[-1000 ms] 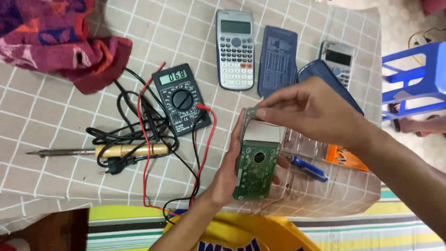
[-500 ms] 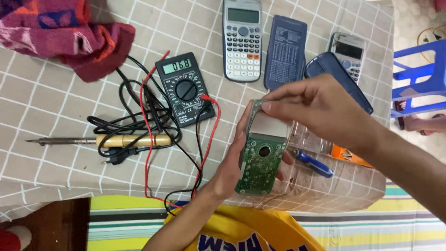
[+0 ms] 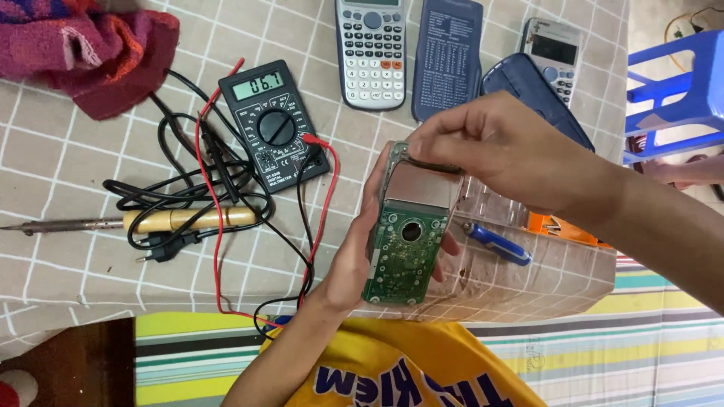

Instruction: The person handles a disassembled mobile phone, aligns and presses the circuit board into the transparent housing, then picks up a blue calculator and uses a screwdriver to remove screws from its back cover. The person continues unscrewing the calculator while holding it steady.

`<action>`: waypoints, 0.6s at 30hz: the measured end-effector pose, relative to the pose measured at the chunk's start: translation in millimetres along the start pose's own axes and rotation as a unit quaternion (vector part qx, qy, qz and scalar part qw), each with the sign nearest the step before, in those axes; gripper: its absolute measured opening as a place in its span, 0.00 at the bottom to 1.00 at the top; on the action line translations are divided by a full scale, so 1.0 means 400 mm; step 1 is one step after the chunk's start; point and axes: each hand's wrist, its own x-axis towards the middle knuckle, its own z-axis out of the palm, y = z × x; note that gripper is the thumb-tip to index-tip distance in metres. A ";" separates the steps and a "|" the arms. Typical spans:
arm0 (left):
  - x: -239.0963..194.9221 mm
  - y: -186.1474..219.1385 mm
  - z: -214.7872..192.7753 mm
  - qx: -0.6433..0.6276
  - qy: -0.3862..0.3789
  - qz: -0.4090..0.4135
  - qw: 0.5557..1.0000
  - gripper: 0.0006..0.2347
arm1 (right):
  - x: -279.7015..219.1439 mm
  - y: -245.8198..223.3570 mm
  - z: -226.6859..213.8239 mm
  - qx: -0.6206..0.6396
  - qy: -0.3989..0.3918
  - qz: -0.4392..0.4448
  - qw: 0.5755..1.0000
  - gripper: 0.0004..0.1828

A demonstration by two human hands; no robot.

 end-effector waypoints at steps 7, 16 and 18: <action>-0.002 -0.001 0.005 0.014 0.007 0.016 1.000 0.36 | 0.010 0.004 0.005 0.020 -0.012 -0.008 1.000 0.13; -0.003 0.003 0.004 -0.013 -0.003 0.013 1.000 0.35 | 0.039 0.069 -0.030 0.005 -0.050 -0.117 0.992 0.17; -0.004 0.002 0.002 -0.026 -0.010 0.011 1.000 0.36 | 0.041 0.081 -0.030 0.044 -0.067 -0.137 0.987 0.14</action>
